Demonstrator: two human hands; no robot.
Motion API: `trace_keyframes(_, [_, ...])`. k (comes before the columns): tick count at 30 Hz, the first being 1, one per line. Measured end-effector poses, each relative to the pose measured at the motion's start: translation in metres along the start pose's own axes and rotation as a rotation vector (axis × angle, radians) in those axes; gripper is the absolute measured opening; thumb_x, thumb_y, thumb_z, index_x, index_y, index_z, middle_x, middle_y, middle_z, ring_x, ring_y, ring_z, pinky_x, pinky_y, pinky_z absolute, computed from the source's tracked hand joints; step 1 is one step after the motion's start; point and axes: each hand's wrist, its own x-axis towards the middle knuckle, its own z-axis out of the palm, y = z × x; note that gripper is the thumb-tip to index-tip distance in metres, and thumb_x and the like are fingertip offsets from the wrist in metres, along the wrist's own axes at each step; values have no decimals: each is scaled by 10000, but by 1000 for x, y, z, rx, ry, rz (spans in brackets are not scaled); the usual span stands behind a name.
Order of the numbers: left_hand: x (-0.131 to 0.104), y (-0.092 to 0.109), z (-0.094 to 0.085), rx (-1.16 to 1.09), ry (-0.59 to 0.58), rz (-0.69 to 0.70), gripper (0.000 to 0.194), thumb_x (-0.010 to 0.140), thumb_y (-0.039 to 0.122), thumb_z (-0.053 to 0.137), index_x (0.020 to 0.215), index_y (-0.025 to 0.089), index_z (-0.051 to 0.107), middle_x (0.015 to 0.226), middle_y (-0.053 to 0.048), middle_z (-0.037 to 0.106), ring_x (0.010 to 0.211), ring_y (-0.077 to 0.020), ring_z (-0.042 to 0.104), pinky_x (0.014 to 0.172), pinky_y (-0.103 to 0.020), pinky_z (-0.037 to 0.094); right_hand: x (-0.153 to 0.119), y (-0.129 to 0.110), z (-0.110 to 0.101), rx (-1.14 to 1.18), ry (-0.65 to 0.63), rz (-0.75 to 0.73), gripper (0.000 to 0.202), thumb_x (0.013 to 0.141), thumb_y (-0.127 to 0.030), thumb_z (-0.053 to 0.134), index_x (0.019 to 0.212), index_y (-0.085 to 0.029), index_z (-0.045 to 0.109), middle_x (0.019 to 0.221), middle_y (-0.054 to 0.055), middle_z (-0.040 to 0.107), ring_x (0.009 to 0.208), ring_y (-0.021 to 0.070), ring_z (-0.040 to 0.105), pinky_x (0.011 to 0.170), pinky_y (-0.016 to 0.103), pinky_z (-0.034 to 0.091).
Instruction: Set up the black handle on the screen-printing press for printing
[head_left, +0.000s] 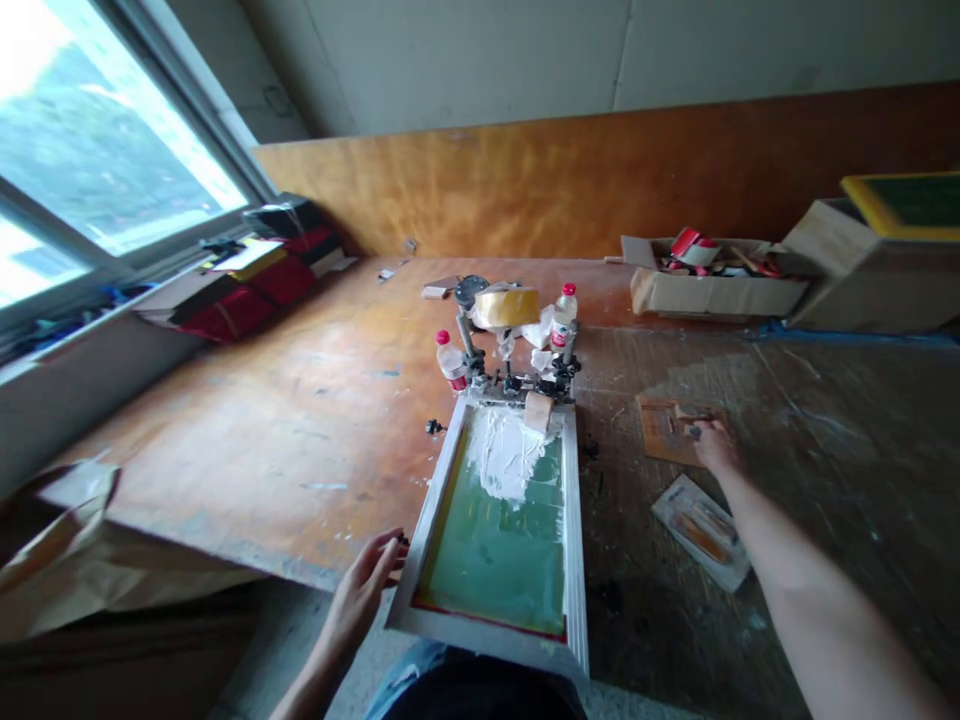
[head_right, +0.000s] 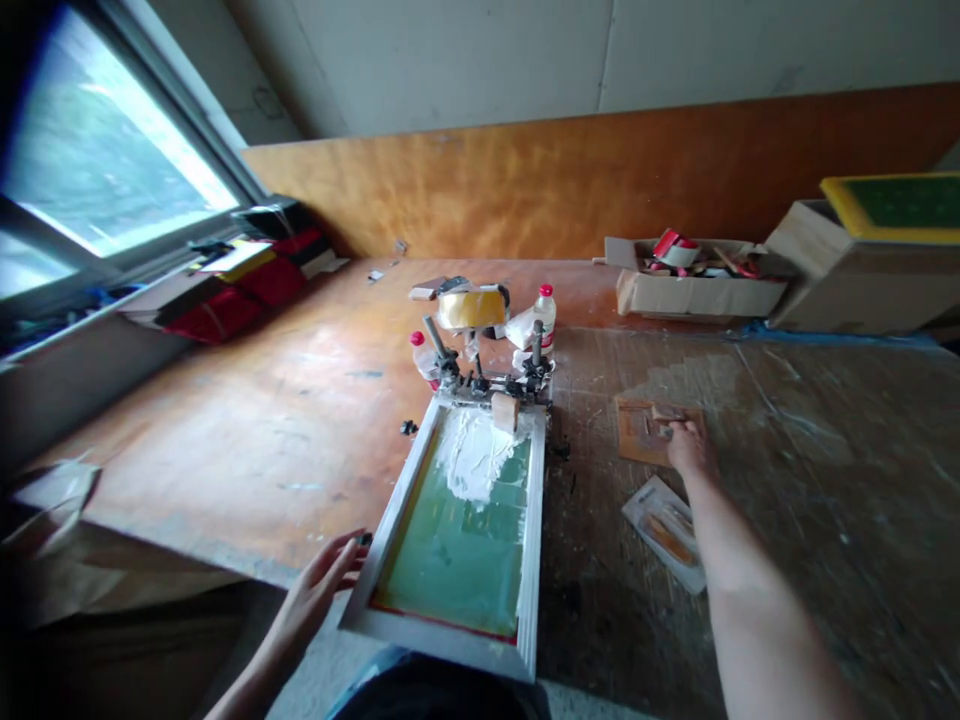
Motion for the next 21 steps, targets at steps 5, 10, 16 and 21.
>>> trace_keyframes(5, [-5, 0, 12, -31, -132, 34, 841, 720, 654, 601, 1385, 170, 421, 800, -8, 655, 649, -154, 604, 573, -248, 461, -6, 4, -9, -10, 32, 9, 312, 813, -185, 569, 1102, -153, 682, 1108, 198, 614, 1089, 339, 520, 763, 403, 420])
trace_keyframes(10, [-8, 20, 3, 15, -162, 81, 787, 702, 595, 656, 1367, 205, 501, 734, 19, 614, 607, -135, 562, 549, -231, 428, -30, 19, -42, 36, 162, -37, 322, 822, -229, 584, 1126, -152, 657, 1103, 214, 596, 1033, 329, 514, 748, 407, 380])
trace_keyframes(16, [-17, 64, -22, -4, -236, 125, 521, 702, 550, 686, 1092, 206, 719, 1001, -46, 722, 896, -239, 645, 747, -286, 504, -111, 26, -84, 56, 196, -63, 329, 821, -286, 592, 1119, -152, 634, 1074, 208, 596, 968, 310, 543, 784, 395, 415])
trace_keyframes(21, [-16, 98, -36, -46, -153, 311, 440, 736, 562, 638, 942, 191, 755, 990, -43, 722, 934, -239, 634, 747, -266, 501, -193, -8, -92, 137, 187, -138, 300, 807, -355, 540, 1055, -208, 621, 994, 153, 610, 894, 298, 579, 753, 402, 463])
